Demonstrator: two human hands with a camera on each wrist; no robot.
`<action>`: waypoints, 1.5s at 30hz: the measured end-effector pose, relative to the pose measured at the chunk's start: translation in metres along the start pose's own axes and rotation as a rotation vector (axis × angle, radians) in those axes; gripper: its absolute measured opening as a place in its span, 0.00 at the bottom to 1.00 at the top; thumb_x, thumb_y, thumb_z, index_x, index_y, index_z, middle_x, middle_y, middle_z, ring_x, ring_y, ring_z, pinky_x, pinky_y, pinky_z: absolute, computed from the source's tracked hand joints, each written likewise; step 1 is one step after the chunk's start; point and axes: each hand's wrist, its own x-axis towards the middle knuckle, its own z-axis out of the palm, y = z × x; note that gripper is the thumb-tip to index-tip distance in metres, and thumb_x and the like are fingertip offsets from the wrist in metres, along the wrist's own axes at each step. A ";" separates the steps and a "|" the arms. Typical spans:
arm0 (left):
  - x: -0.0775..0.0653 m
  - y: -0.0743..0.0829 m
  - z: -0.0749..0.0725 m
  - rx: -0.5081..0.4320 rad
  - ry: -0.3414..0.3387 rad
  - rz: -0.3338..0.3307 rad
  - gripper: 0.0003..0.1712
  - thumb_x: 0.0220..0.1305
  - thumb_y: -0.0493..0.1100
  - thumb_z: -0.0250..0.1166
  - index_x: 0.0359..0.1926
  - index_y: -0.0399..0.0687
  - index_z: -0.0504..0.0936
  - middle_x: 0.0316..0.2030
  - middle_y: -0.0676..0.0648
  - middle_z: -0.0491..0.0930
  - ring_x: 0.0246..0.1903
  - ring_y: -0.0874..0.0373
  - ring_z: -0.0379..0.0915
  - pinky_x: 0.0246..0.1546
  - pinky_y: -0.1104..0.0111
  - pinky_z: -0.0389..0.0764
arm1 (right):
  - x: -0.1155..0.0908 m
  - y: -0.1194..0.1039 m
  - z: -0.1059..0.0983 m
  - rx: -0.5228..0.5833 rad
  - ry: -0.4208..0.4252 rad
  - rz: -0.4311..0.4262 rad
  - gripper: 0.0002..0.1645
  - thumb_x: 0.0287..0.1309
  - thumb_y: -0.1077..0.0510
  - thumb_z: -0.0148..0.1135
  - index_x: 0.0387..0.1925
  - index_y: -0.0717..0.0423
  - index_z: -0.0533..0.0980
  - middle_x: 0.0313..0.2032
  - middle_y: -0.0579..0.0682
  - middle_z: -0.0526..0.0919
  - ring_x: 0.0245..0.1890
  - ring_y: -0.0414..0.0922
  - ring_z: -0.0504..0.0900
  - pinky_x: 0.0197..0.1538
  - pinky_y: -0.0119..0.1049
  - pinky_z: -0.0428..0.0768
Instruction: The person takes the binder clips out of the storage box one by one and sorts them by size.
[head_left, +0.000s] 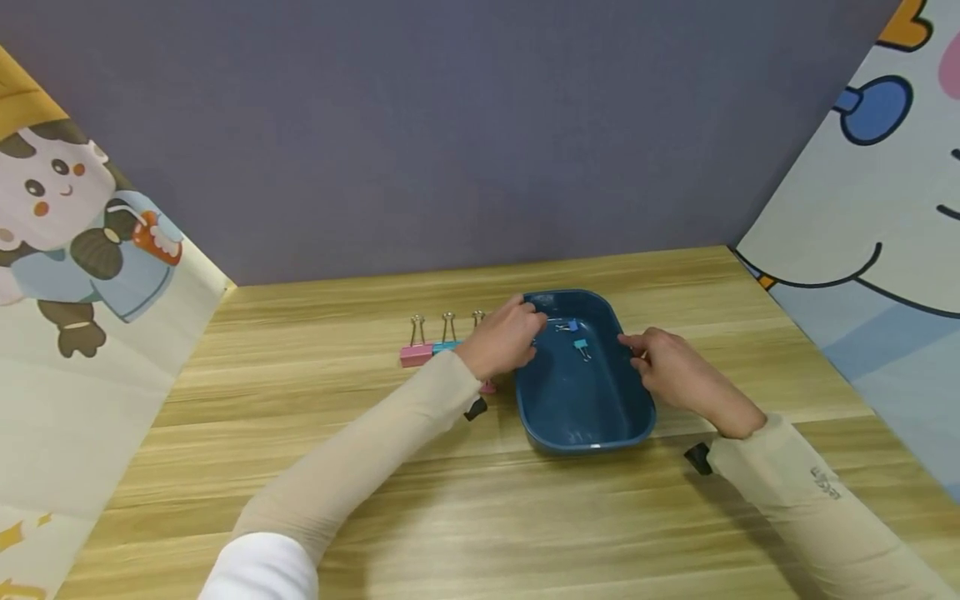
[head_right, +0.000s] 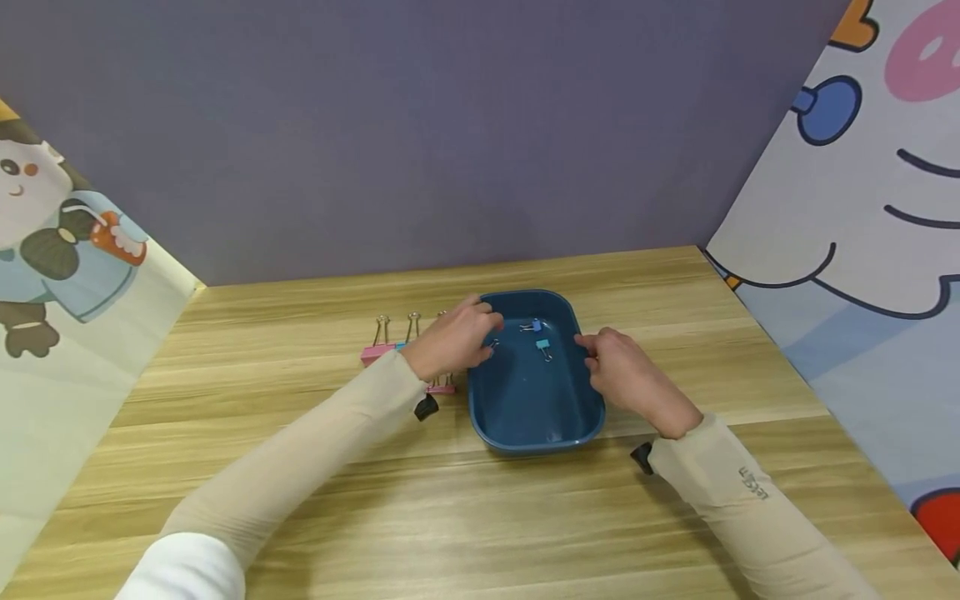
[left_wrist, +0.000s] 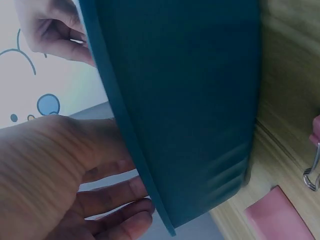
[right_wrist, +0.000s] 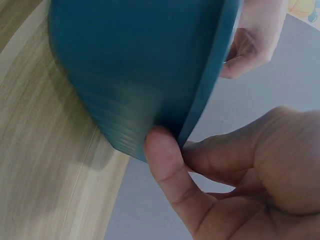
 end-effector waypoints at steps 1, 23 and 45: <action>0.001 0.000 0.000 0.001 -0.007 -0.002 0.18 0.58 0.41 0.68 0.50 0.44 0.81 0.42 0.47 0.79 0.41 0.54 0.66 0.44 0.67 0.71 | 0.000 0.000 0.000 0.000 0.000 0.000 0.24 0.60 0.73 0.50 0.59 0.76 0.66 0.36 0.61 0.73 0.24 0.45 0.69 0.25 0.35 0.70; 0.020 0.008 0.014 0.169 -0.181 -0.026 0.10 0.63 0.34 0.58 0.42 0.46 0.84 0.32 0.47 0.80 0.33 0.54 0.72 0.37 0.64 0.75 | 0.000 0.000 0.000 0.002 -0.005 0.008 0.25 0.60 0.73 0.51 0.60 0.75 0.66 0.35 0.59 0.73 0.24 0.45 0.69 0.25 0.35 0.69; 0.030 0.019 0.024 0.181 -0.237 -0.069 0.13 0.66 0.37 0.57 0.49 0.50 0.82 0.45 0.46 0.80 0.42 0.50 0.73 0.41 0.59 0.77 | -0.001 0.000 -0.001 -0.003 -0.001 0.005 0.25 0.61 0.73 0.50 0.60 0.75 0.65 0.36 0.60 0.73 0.23 0.45 0.68 0.24 0.34 0.68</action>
